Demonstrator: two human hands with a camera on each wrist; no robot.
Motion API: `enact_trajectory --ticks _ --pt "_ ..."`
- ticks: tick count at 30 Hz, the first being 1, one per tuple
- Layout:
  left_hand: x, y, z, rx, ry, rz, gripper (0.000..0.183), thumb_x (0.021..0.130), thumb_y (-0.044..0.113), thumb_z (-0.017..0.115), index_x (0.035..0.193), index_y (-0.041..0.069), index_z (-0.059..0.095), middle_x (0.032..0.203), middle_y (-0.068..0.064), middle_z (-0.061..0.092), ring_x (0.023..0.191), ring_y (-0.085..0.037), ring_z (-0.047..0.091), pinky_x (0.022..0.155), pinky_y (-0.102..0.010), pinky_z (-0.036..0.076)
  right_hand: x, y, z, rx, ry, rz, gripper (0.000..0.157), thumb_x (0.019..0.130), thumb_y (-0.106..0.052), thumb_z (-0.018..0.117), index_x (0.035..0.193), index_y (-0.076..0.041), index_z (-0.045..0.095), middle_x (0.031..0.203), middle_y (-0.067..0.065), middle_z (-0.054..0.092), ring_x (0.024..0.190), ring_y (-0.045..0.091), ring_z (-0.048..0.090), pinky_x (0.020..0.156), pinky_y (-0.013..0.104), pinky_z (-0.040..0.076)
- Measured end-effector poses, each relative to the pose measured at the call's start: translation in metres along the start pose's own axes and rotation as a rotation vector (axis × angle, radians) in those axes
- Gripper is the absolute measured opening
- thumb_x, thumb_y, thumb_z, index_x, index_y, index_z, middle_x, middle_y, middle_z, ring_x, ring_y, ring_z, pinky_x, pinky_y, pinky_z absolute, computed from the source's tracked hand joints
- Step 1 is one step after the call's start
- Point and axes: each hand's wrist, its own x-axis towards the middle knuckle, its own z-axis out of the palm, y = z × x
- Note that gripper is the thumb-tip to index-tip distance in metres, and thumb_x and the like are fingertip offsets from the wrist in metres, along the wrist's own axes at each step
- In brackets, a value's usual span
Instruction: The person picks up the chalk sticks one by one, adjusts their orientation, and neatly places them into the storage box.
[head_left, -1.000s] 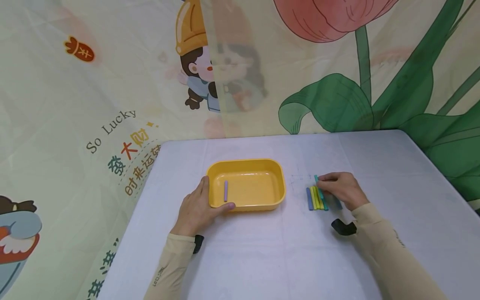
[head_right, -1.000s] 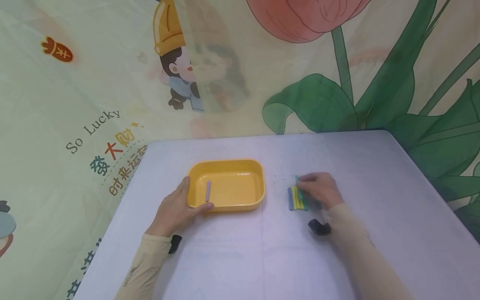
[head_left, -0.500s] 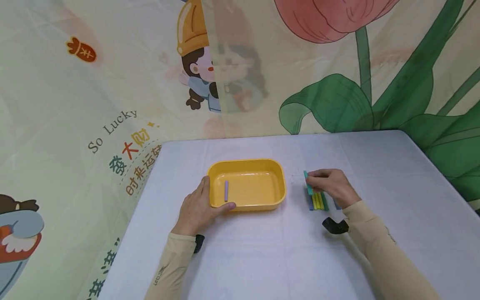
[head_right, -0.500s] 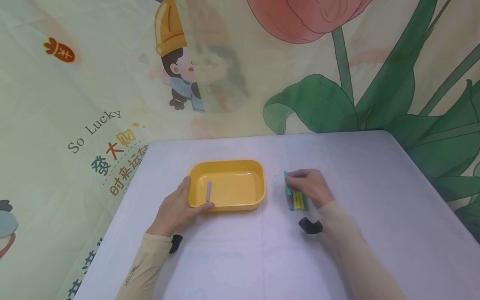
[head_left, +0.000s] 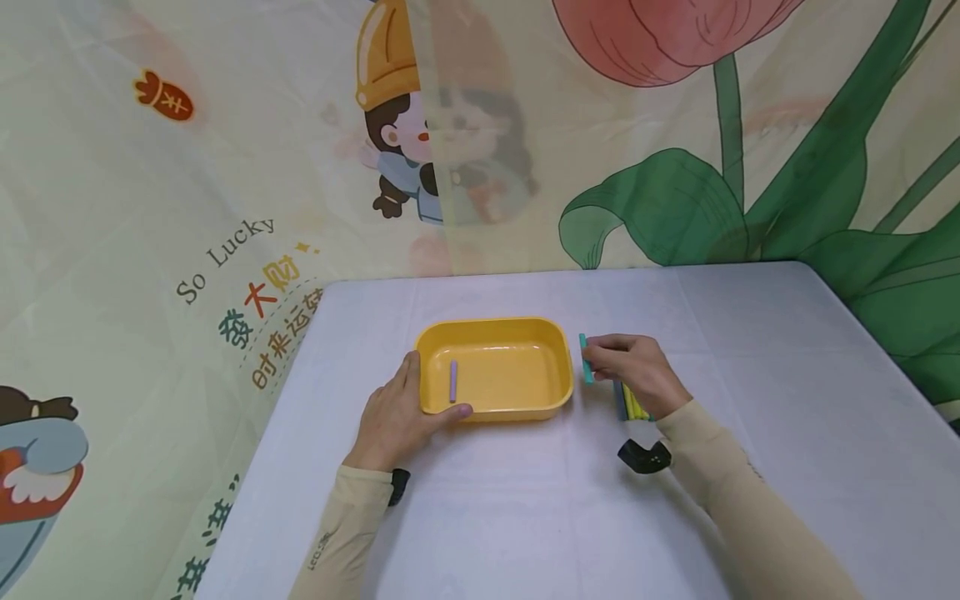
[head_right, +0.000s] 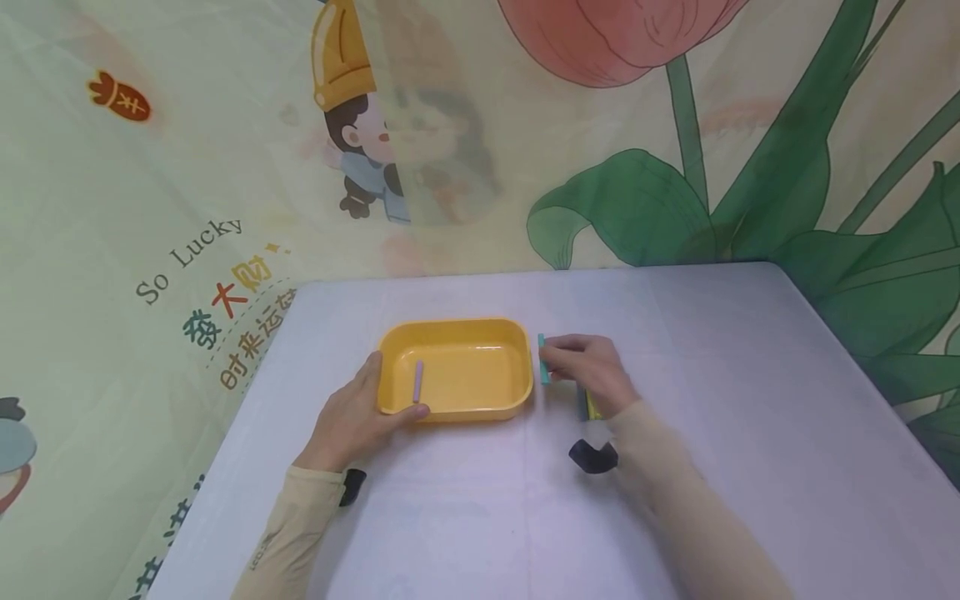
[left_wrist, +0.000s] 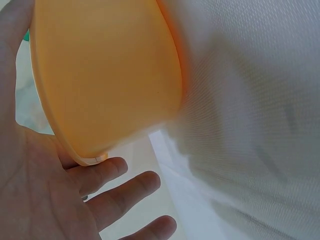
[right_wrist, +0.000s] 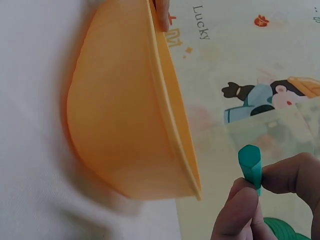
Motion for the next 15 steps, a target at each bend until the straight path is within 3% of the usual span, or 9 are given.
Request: enact_trajectory --ticks 6,15 --pt "0.000 0.001 -0.001 -0.006 -0.010 -0.010 0.137 0.071 0.094 0.052 0.160 -0.003 0.015 0.163 -0.021 0.027 0.141 -0.039 0.042 0.108 -0.056 0.038 0.002 -0.012 0.015 0.028 0.016 0.005 0.061 0.092 -0.035 0.075 0.138 0.002 0.056 0.131 0.018 0.060 0.101 0.028 0.063 0.099 0.042 0.052" --pt "0.000 0.001 -0.002 -0.003 -0.007 -0.005 0.136 0.071 0.093 0.054 0.160 -0.002 0.015 0.162 -0.021 0.029 0.139 -0.039 0.044 0.107 -0.056 0.039 0.005 -0.036 0.036 0.186 0.005 -0.072 0.054 0.091 -0.029 0.077 0.132 0.003 0.060 0.124 0.017 0.061 0.096 0.027 0.065 0.089 0.030 0.056"
